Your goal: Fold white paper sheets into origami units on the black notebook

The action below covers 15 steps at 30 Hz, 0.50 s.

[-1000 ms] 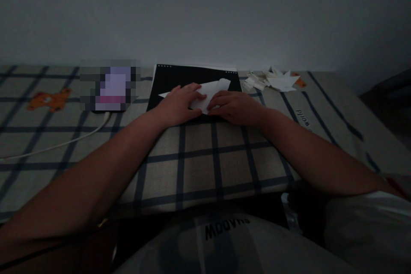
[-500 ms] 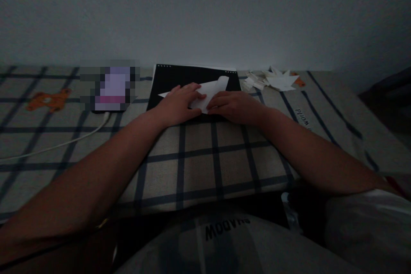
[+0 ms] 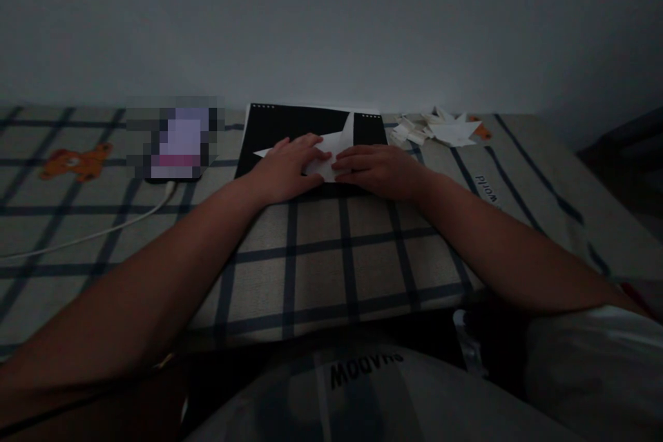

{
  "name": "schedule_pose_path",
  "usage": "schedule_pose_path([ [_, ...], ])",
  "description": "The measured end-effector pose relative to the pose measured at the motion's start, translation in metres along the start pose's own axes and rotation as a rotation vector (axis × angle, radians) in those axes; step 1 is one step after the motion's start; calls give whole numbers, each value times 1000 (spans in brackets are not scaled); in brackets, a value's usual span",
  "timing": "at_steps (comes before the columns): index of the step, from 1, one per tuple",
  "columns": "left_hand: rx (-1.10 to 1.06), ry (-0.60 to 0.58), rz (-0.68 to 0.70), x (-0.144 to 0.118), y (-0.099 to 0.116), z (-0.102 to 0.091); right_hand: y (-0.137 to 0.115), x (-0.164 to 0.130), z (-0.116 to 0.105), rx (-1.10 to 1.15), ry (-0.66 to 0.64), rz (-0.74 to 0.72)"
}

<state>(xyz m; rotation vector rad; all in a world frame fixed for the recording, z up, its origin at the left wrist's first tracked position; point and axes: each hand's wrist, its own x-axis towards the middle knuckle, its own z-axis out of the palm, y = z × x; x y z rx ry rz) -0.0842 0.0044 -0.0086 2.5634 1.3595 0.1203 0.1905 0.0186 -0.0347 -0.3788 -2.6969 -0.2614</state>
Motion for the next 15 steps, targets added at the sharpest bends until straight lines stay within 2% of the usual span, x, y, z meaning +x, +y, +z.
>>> schedule_pose_path([
  [6, -12, 12, 8, 0, -2, 1, 1, -1, -1, 23, 13, -15],
  [11, 0, 19, 16, -1, -1, 2, 1, 1, -7, -66, 77, 7],
  [15, 37, 53, 30, -4, 0, 4, 6, 0, -10, -41, 27, 62],
])
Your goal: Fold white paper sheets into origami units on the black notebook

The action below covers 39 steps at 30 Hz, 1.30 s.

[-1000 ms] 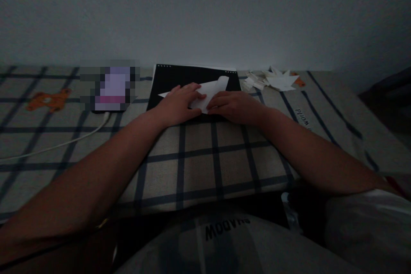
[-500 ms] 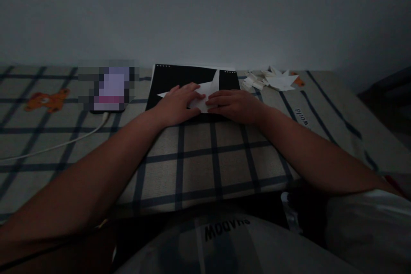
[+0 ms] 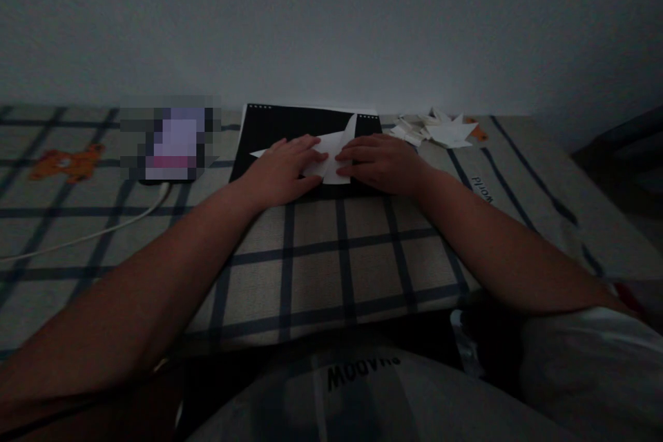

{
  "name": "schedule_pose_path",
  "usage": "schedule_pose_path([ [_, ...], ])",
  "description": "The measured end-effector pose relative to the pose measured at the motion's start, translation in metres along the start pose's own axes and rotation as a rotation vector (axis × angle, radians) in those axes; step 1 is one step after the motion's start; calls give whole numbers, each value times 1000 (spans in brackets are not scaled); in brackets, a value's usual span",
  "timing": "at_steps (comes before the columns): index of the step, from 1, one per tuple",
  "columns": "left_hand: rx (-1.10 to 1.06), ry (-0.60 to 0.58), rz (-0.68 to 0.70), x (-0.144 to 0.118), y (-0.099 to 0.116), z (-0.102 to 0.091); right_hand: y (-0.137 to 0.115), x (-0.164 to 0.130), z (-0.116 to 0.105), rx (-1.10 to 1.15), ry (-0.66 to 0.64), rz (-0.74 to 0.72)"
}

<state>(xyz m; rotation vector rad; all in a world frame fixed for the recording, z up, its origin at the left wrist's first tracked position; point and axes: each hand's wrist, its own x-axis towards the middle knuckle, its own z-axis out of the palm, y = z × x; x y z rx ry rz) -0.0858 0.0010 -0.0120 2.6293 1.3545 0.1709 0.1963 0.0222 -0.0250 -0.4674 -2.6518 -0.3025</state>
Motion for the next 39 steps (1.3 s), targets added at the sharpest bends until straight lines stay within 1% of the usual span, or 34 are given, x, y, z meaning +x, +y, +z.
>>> schedule_pose_path([
  [2, 12, 43, 10, -1, 0, 0, 2, -1, 0, 25, -28, 6],
  [6, 15, 137, 5, -3, -1, -3, -2, -1, 4, 22, -33, -24],
  [10, 18, 172, 13, -4, 0, -4, -9, 3, 7, -42, -46, -61],
  [14, 22, 111, 33, -3, -2, 1, -14, 6, 7, -78, -39, -86],
  [19, 15, 35, 31, -2, -10, 6, -13, 5, 6, -45, -17, -80],
  [25, 12, 18, 34, -2, -13, 6, -12, 5, 8, -17, -75, -36],
  [31, 31, 30, 54, 0, -17, 10, -13, 6, 9, 30, -79, -38],
  [34, 40, 34, 60, 1, -20, 13, -14, 7, 9, 51, -96, -15],
  [39, 72, 17, 57, 1, -17, 10, -15, 8, 9, 56, -106, -11],
])
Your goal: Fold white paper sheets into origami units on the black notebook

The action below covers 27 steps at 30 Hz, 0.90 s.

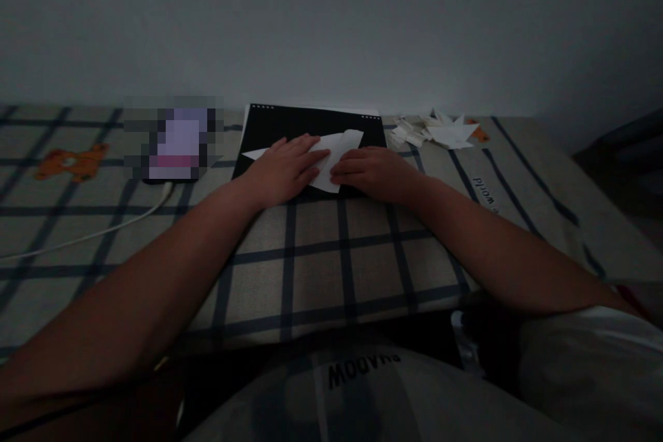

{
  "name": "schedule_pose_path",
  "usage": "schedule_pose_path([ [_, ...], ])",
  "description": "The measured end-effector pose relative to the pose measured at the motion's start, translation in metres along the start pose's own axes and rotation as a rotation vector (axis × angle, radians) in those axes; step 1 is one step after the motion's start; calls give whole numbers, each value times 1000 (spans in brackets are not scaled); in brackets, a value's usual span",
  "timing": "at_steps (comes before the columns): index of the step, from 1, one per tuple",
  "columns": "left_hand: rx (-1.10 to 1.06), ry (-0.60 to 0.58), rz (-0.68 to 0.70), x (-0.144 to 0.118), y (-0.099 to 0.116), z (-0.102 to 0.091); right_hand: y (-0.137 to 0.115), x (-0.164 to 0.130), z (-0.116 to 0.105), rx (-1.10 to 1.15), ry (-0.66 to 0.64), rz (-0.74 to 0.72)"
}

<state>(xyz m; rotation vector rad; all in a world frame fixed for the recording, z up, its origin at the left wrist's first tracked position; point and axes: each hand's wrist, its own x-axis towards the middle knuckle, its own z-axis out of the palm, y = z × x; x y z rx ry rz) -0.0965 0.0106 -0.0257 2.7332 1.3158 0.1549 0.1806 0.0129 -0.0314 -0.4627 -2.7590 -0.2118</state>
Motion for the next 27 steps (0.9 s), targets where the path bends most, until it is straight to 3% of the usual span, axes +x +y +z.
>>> schedule_pose_path([
  [5, 15, -13, -10, 0, 3, -1, 0, -1, -2, -45, 10, -16],
  [16, -18, 15, -16, 1, -1, 3, -8, 5, -4, -270, 191, -172],
  [27, -13, -21, -43, 1, 4, -2, -3, 4, -8, -161, 50, -153],
])
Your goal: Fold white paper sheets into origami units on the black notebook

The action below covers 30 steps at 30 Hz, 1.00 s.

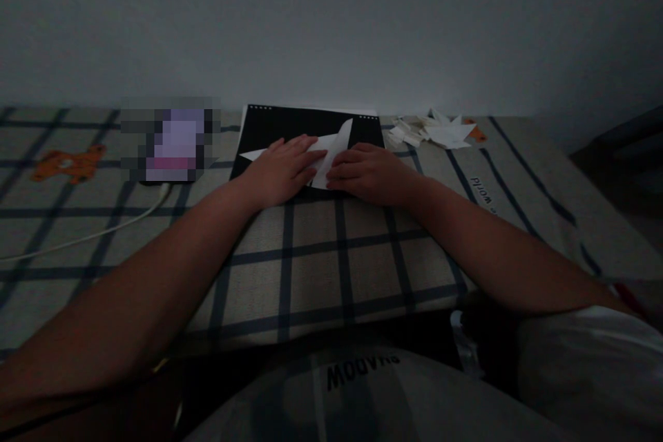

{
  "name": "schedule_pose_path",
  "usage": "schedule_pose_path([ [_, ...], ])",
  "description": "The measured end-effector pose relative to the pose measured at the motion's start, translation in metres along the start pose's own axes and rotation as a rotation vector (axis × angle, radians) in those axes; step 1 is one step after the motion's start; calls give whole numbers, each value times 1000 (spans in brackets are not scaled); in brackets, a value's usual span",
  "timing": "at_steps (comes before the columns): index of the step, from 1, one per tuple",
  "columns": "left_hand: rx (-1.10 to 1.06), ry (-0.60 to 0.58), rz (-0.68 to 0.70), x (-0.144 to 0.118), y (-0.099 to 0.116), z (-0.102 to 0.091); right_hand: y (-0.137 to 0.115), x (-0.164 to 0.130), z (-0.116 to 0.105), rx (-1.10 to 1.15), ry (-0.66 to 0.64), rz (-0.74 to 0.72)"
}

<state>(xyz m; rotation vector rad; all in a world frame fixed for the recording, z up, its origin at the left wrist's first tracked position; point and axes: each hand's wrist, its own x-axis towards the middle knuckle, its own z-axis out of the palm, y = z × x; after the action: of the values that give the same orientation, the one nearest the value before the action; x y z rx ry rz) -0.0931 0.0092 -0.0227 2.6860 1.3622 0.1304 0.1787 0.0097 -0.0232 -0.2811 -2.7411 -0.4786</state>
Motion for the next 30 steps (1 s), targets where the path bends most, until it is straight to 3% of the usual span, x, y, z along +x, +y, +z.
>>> schedule_pose_path([
  [6, -4, 3, 0, -1, 1, -1, 3, -4, -2, 25, -29, 14],
  [13, -22, 35, 16, -1, 0, -1, 4, -6, 3, 60, 103, 110],
  [16, -29, 53, 30, -2, -1, -1, 6, -6, 4, 50, 89, 158],
  [23, -64, 173, 62, -2, 1, -2, 4, -5, 6, 15, 25, 101],
  [30, -89, 163, 83, 1, -5, 1, 2, -3, 8, 16, 26, 75],
])
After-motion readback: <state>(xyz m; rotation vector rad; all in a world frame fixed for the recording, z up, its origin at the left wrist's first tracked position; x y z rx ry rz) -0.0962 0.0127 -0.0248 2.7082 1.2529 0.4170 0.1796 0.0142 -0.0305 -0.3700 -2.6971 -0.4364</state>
